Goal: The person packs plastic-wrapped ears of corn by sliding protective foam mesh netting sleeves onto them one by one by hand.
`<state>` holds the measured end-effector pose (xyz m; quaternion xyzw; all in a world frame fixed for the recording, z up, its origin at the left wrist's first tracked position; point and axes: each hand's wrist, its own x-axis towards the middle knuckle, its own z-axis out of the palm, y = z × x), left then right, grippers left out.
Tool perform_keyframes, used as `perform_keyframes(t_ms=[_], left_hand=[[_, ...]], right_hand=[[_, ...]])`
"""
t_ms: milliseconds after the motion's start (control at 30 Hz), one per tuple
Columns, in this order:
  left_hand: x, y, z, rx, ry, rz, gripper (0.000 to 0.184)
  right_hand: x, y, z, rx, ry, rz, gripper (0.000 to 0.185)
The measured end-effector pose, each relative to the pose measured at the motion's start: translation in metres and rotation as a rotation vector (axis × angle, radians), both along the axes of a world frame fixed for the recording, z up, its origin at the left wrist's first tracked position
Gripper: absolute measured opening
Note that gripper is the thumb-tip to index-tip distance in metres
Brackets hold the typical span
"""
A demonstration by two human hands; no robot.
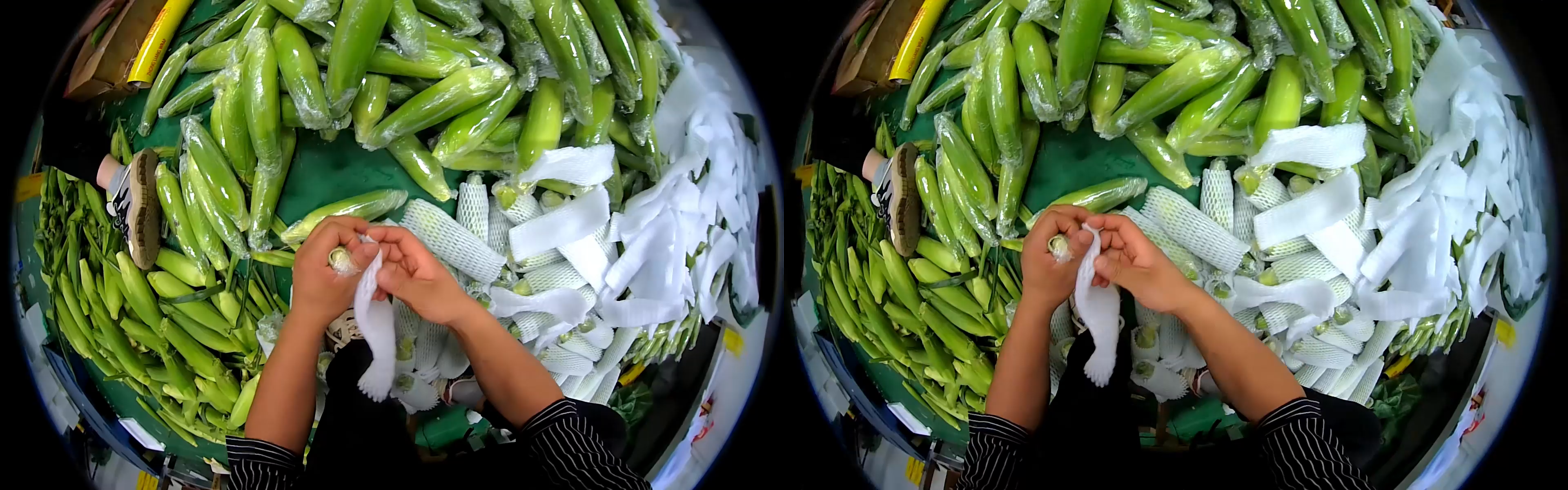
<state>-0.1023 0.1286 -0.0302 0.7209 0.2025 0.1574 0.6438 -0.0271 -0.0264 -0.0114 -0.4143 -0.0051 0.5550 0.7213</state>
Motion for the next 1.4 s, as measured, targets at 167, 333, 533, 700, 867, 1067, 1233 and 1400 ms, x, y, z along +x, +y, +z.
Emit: perform_keyframes(t_ms=[167,333,533,700,867,1067,1233,1400], left_hand=[[-0.012,-0.004,-0.004,-0.080,0.054,0.072,0.028],[-0.021,0.001,-0.016,-0.138,-0.077,0.141,0.040],[-0.024,0.013,-0.030,0.496,-0.261,-0.005,0.049],[-0.030,0.002,0.041,0.752,0.156,-0.312,0.035],[-0.050,-0.009,0.027,0.236,0.177,-0.096,0.045],[-0.058,-0.016,-0.006,-1.258,-0.091,0.346,0.036],[-0.064,-0.022,-0.030,-1.291,0.084,0.484,0.029],[-0.051,-0.004,-0.077,-0.859,0.199,0.550,0.021]], right_hand=[[-0.008,0.000,-0.013,-0.273,-0.467,0.174,0.052],[-0.004,0.007,-0.008,-0.255,-1.407,0.025,0.031],[-0.006,-0.004,0.035,-0.019,-0.466,-0.340,0.028],[-0.012,0.011,0.007,0.186,0.551,-0.352,0.043],[-0.002,0.029,-0.014,-0.112,0.033,-0.266,0.033],[-0.001,0.023,-0.040,-0.286,-0.052,-0.247,0.025],[-0.024,0.012,-0.104,-0.342,-0.016,-0.267,0.025],[-0.048,0.032,-0.118,-0.320,-0.367,-0.425,0.017]])
